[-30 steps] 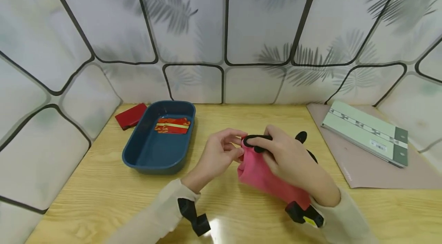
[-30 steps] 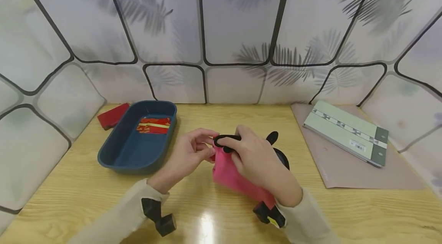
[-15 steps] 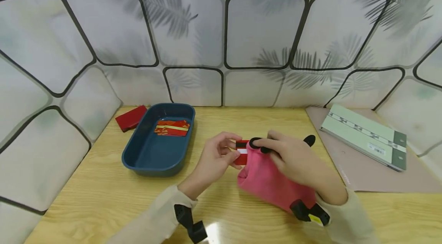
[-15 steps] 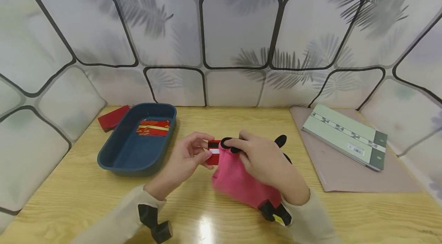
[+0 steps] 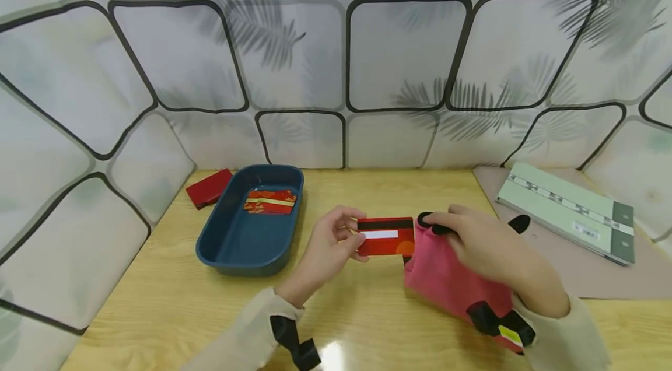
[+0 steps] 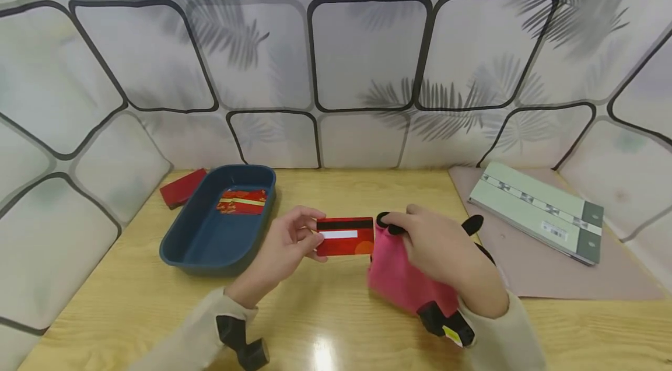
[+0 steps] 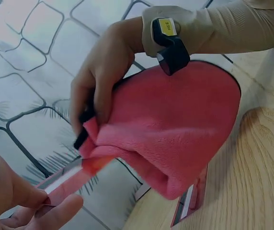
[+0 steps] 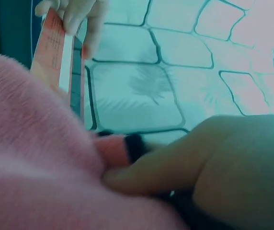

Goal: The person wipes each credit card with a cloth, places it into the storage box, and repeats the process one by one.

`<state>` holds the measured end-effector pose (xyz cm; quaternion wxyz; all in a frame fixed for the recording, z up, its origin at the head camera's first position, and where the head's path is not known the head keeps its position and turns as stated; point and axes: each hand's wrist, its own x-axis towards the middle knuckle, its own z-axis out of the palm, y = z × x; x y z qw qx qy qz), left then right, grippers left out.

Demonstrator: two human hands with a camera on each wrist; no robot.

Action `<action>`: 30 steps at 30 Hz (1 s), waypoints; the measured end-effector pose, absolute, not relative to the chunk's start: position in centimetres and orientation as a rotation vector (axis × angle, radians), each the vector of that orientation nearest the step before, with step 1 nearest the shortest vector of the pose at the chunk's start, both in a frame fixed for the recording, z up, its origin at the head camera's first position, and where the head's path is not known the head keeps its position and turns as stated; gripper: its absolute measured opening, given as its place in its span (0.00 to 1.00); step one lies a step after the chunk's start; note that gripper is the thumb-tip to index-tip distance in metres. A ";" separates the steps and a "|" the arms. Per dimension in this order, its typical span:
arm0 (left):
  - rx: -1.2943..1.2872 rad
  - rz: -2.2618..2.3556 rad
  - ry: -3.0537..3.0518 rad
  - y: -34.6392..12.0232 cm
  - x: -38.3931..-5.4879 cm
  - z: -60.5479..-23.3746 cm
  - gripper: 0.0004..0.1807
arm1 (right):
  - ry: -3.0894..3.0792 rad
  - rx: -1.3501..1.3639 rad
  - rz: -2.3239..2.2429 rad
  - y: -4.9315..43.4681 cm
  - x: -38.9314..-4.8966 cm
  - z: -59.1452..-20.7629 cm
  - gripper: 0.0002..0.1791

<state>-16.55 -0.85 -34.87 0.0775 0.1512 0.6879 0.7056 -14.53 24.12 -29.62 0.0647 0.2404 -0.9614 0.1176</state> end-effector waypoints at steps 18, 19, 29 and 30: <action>0.421 2.030 2.081 0.3 -17.1 -35.9 0.17 | -2.709 1.023 0.682 23.0 -13.1 -29.7 0.20; 0.419 2.030 2.077 0.3 -17.1 -35.9 0.17 | -2.709 1.024 0.689 22.6 -13.2 -29.8 0.20; 0.522 1.978 2.098 0.4 -16.3 -35.3 0.16 | -2.779 1.042 0.591 20.9 -14.4 -30.7 0.17; 0.516 1.974 2.109 0.4 -16.2 -35.3 0.16 | -2.776 1.053 0.592 20.8 -14.5 -30.7 0.17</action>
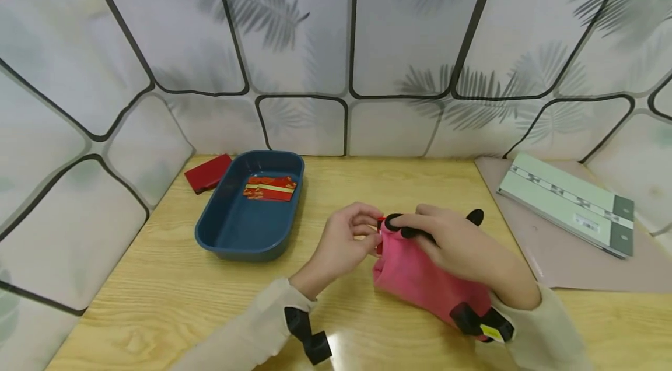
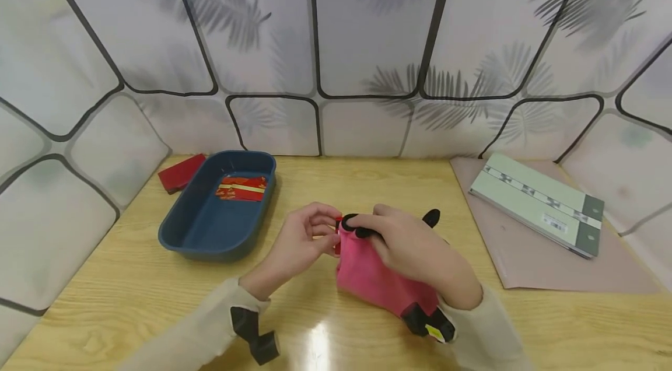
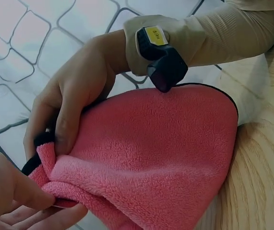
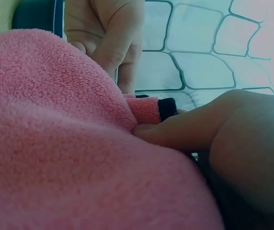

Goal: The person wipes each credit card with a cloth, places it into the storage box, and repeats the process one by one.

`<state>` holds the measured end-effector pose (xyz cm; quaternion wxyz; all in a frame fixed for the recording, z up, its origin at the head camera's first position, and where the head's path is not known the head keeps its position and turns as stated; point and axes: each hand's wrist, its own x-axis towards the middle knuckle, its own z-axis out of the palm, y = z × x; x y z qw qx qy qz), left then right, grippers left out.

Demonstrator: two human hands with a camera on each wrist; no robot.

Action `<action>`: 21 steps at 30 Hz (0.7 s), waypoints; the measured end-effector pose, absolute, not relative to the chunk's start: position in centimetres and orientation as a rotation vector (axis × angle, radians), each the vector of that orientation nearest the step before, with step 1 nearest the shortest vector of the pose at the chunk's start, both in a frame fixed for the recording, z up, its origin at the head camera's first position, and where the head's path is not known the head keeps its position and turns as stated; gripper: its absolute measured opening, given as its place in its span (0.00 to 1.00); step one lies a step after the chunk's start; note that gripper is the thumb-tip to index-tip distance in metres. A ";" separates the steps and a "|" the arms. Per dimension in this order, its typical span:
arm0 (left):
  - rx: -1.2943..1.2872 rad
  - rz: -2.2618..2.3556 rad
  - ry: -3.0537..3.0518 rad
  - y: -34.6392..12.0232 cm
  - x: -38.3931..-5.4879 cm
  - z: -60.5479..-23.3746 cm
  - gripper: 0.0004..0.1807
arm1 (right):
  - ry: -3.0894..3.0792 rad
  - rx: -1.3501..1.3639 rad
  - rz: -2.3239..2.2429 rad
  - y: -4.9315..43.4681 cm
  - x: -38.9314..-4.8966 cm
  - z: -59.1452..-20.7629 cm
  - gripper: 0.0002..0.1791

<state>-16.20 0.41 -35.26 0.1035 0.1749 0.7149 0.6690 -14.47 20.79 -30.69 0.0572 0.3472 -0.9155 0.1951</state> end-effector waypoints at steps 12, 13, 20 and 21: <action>0.489 1.948 2.148 -0.3 -16.2 -34.4 0.16 | -2.822 1.022 0.586 20.9 -14.7 -30.5 0.16; 0.490 1.949 2.143 -0.3 -16.3 -34.4 0.16 | -2.828 1.015 0.587 21.0 -14.7 -30.4 0.16; 0.458 1.998 2.122 -0.2 -16.5 -34.7 0.16 | -2.832 0.963 0.532 22.1 -14.7 -30.1 0.16; 0.449 2.008 2.110 -0.2 -16.5 -34.8 0.16 | -2.835 0.952 0.525 22.2 -14.7 -30.1 0.16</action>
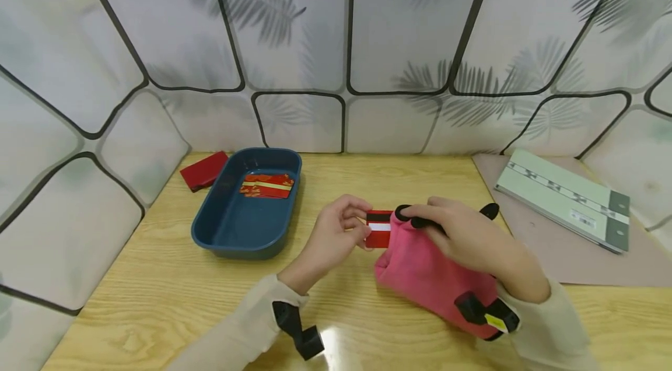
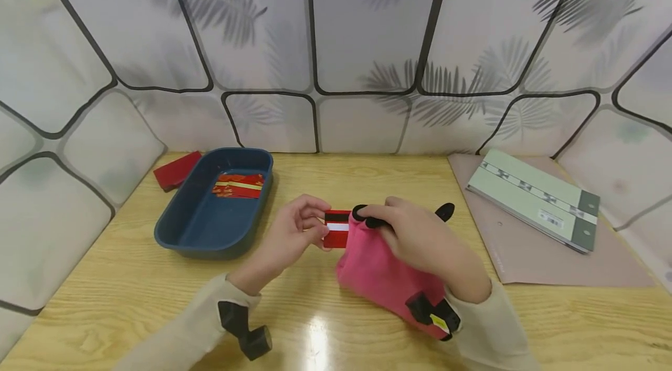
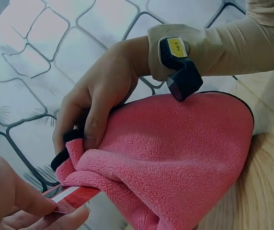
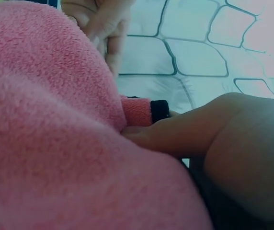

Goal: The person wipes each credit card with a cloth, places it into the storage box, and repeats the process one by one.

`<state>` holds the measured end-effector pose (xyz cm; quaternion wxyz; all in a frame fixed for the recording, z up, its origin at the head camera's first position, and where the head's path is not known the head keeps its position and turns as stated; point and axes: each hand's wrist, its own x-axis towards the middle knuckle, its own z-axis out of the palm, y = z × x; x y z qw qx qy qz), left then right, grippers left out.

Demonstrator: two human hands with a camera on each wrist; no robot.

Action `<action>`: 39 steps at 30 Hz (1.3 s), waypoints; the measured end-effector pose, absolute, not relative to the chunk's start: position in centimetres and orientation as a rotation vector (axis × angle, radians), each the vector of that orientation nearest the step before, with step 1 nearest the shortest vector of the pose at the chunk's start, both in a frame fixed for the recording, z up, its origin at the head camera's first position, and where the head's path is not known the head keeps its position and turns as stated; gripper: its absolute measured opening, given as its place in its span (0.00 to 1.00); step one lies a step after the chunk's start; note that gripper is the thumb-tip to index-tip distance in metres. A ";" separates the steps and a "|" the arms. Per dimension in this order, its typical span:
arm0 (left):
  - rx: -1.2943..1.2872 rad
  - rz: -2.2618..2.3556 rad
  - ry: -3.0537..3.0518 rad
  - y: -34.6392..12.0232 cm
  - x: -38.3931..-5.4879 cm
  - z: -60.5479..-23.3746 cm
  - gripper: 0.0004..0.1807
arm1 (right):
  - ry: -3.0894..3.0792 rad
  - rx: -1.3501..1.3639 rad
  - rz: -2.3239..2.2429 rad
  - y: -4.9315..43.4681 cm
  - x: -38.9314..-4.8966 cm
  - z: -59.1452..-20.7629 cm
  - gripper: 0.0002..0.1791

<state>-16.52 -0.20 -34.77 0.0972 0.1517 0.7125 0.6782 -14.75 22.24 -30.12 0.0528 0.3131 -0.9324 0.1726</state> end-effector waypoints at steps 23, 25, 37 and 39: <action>0.256 2.131 2.064 -0.2 -17.2 -35.3 0.17 | -2.980 0.647 0.342 25.2 -15.0 -29.2 0.19; 0.229 2.136 2.026 -0.1 -17.4 -35.3 0.18 | -2.987 0.613 0.350 25.4 -15.0 -29.0 0.20; 0.310 2.043 2.171 -0.3 -17.5 -35.9 0.17 | -2.994 0.570 0.402 25.3 -15.1 -28.8 0.20; 0.328 2.035 2.171 -0.3 -17.5 -35.9 0.18 | -2.982 0.574 0.386 25.4 -15.0 -28.8 0.20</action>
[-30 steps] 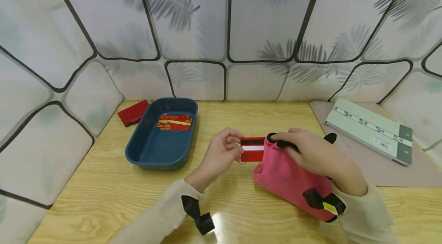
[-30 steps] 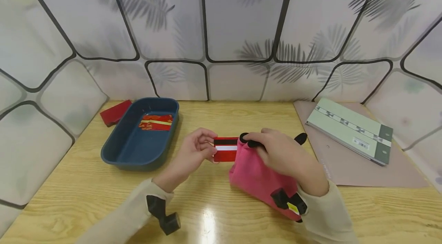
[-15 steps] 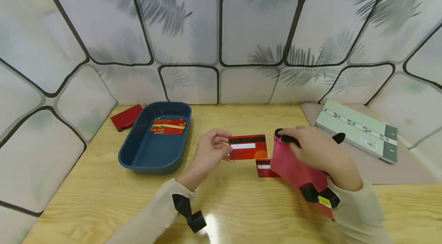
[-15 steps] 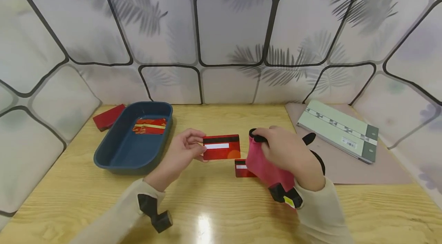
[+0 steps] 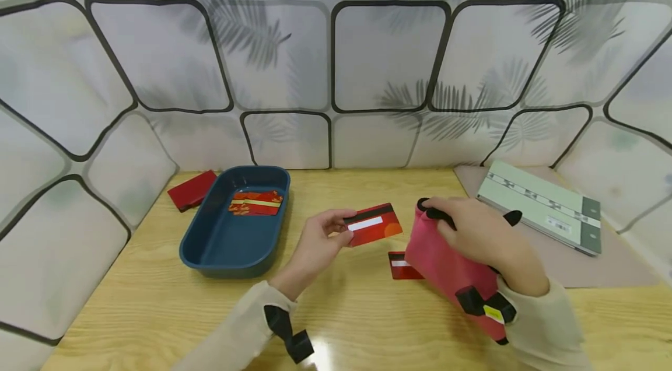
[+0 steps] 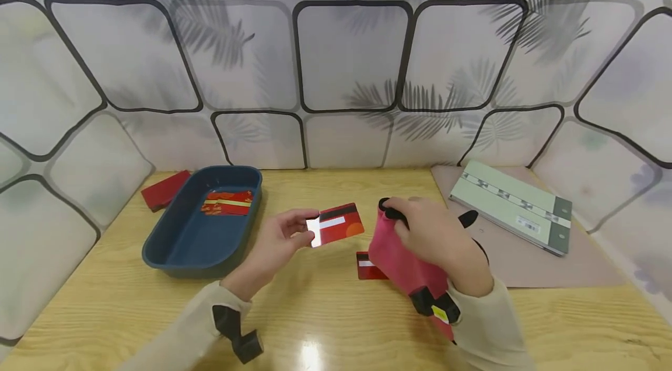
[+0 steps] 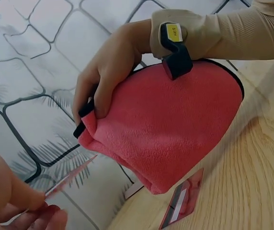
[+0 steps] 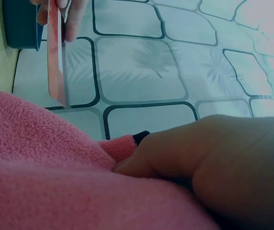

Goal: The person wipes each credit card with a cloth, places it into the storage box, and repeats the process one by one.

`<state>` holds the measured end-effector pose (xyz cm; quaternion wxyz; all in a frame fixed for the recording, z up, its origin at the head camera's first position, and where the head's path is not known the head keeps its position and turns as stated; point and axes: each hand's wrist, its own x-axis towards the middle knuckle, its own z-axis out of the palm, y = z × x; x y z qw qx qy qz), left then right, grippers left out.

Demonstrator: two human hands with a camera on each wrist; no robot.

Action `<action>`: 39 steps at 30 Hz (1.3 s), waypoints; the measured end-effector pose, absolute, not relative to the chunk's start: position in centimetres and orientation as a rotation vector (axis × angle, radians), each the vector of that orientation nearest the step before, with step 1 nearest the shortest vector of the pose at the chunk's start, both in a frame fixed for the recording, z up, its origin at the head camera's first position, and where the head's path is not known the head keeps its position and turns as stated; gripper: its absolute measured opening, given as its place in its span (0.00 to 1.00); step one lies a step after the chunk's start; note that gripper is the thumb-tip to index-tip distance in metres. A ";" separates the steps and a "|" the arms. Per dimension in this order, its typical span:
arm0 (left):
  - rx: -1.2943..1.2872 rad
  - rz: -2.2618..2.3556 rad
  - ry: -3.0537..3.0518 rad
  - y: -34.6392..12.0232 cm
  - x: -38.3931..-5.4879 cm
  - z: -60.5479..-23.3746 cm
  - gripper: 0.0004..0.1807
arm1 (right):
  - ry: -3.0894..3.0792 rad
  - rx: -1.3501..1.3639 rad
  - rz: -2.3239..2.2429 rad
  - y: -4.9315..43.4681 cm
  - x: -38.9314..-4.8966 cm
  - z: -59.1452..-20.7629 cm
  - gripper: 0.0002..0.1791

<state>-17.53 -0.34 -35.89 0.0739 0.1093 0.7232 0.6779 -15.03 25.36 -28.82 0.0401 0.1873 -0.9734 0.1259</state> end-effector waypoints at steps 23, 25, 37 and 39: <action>0.003 2.134 2.053 0.6 -18.2 -35.7 0.12 | -2.861 0.892 0.635 24.4 -14.5 -28.7 0.21; 0.017 2.139 2.074 0.8 -18.1 -35.6 0.11 | -2.857 0.914 0.639 24.2 -14.4 -28.7 0.21; 0.191 2.105 2.071 1.1 -16.8 -36.5 0.20 | -2.794 0.933 0.545 22.1 -14.2 -29.6 0.20; 0.240 2.083 2.108 1.1 -16.7 -36.7 0.20 | -2.763 0.938 0.510 21.8 -14.2 -29.7 0.20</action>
